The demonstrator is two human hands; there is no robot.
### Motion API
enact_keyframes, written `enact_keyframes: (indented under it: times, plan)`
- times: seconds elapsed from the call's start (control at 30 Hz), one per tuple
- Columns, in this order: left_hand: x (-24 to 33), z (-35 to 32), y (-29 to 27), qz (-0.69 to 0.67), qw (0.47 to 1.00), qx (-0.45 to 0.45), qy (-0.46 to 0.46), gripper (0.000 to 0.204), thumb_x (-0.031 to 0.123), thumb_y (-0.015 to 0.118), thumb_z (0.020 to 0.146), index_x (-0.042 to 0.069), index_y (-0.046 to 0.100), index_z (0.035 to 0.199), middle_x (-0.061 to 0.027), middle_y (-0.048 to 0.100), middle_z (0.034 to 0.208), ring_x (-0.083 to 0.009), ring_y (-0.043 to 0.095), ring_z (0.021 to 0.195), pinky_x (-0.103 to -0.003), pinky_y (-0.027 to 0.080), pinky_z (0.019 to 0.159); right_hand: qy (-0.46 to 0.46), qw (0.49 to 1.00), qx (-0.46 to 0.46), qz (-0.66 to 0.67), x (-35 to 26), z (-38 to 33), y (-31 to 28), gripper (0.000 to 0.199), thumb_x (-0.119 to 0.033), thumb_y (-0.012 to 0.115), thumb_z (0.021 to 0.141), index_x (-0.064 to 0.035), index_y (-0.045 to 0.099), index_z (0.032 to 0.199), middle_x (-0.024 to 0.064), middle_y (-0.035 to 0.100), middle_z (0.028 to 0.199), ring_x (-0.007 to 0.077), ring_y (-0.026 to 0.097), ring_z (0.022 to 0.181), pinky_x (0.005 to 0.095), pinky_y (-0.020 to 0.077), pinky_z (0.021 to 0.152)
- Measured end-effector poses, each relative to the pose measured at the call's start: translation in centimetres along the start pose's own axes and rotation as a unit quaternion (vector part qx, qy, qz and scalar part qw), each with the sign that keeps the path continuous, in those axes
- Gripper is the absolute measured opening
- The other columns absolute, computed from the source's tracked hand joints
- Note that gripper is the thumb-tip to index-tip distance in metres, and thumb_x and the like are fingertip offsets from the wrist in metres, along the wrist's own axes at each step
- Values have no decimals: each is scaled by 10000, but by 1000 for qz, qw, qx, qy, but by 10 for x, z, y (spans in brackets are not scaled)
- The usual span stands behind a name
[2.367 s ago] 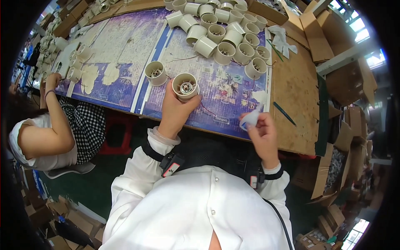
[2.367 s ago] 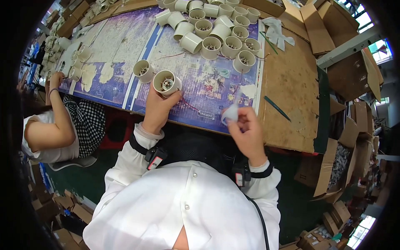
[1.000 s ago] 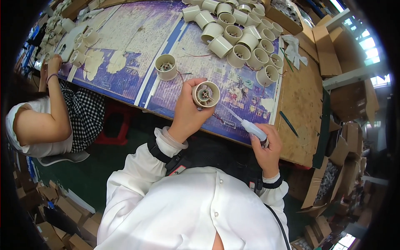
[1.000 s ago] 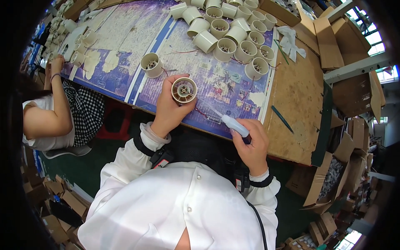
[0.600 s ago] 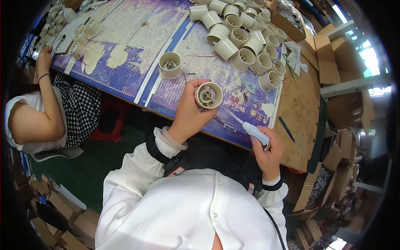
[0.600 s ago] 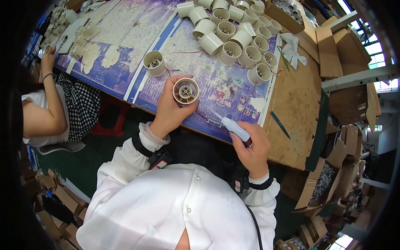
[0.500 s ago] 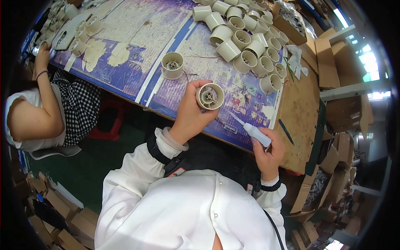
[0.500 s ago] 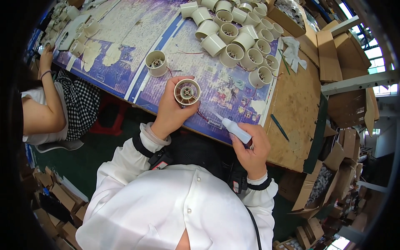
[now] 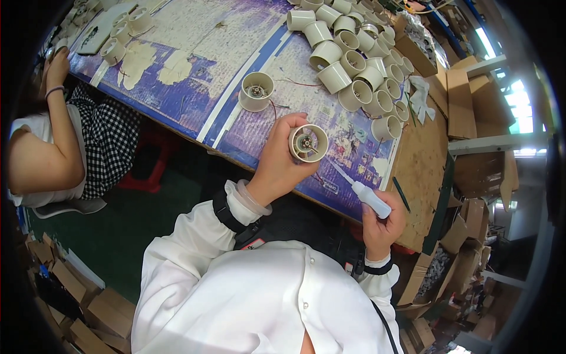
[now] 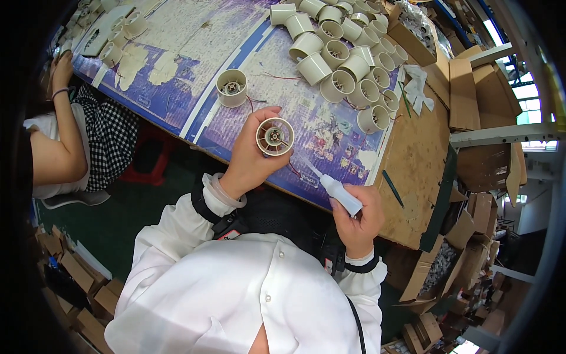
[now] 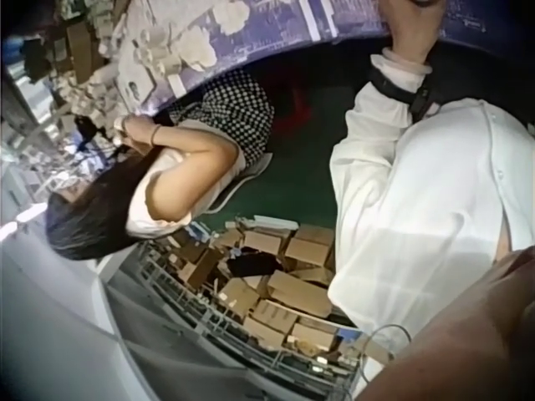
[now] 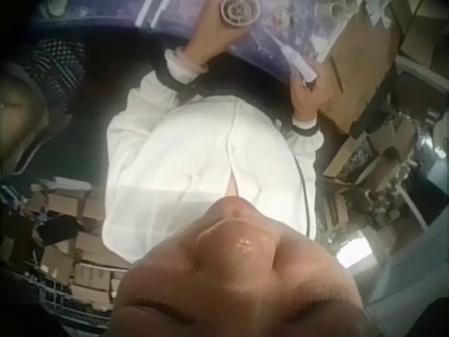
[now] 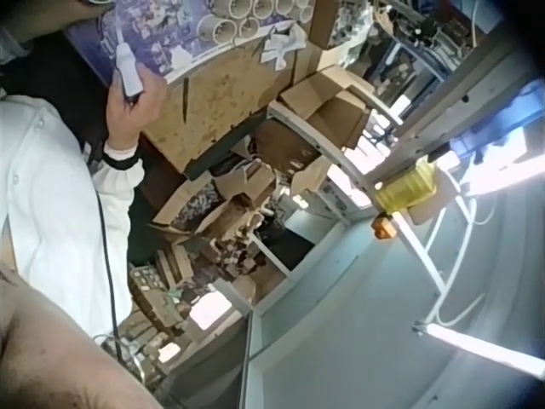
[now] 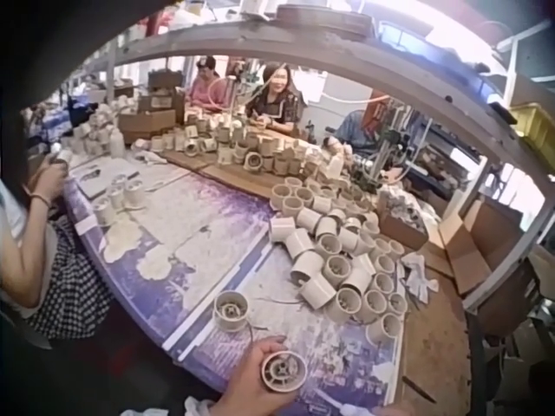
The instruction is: The person uses tweezers to position wires inside a plastic housing, applies glue from a bottle, and wipes the exterior and their hands with a cloth. They then repeat the process by positioning wires in another housing and wiping it clean.
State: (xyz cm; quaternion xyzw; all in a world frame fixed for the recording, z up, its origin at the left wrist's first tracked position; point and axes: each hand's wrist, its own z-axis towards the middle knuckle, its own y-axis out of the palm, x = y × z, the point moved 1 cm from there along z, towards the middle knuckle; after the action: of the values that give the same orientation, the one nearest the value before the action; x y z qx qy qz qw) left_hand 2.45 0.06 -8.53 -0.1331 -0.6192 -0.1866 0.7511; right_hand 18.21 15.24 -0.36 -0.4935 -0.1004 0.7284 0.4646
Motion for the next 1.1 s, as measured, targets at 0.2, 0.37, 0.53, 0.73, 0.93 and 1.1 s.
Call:
enact_keyframes:
  times: [0.2,0.37,0.53,0.73,0.93,1.1]
  plan:
    - [-1,0,1,8,1000,3,7,588,-17,739,687,50,425,1180,-112,460,1309,-140,533,1079,-268,446,906,-18,1000,-7,-17,-4,1,-5,266,0,746,713,-24,596,932,104,604,817,212,562,687,284,430,603]
    - [2,0,1,15,1000,0,9,589,-21,733,688,55,419,1180,-117,449,1319,-141,531,1078,-269,443,911,-24,999,-10,-21,-4,1,-7,263,2,743,716,-26,593,930,99,602,811,206,558,681,276,426,599]
    - [1,-1,0,-26,1000,-3,0,591,-24,730,689,58,409,1178,-120,445,1321,-145,524,1089,-272,436,923,3,1000,-1,10,0,-3,-4,197,-22,674,795,-15,575,965,66,578,846,142,527,720,246,416,649]
    - [2,-1,0,-66,998,3,5,585,-30,730,690,55,403,1167,-121,442,1320,-151,516,1099,-273,434,925,91,992,39,83,9,-14,8,168,-78,623,869,-9,567,1011,40,580,908,90,516,767,223,423,700]
    - [4,0,-1,-63,998,-3,7,573,-38,724,694,56,400,1157,-122,444,1314,-157,515,1102,-277,433,928,153,978,54,127,13,-14,13,193,-139,599,902,-1,563,1032,26,580,910,73,505,755,209,416,685]
    - [4,0,-1,-69,998,-3,8,568,-37,725,695,55,400,1152,-126,446,1311,-160,514,1104,-279,431,932,183,971,57,142,20,-18,8,198,-159,592,909,-9,559,1034,3,563,836,52,466,687,190,381,627]
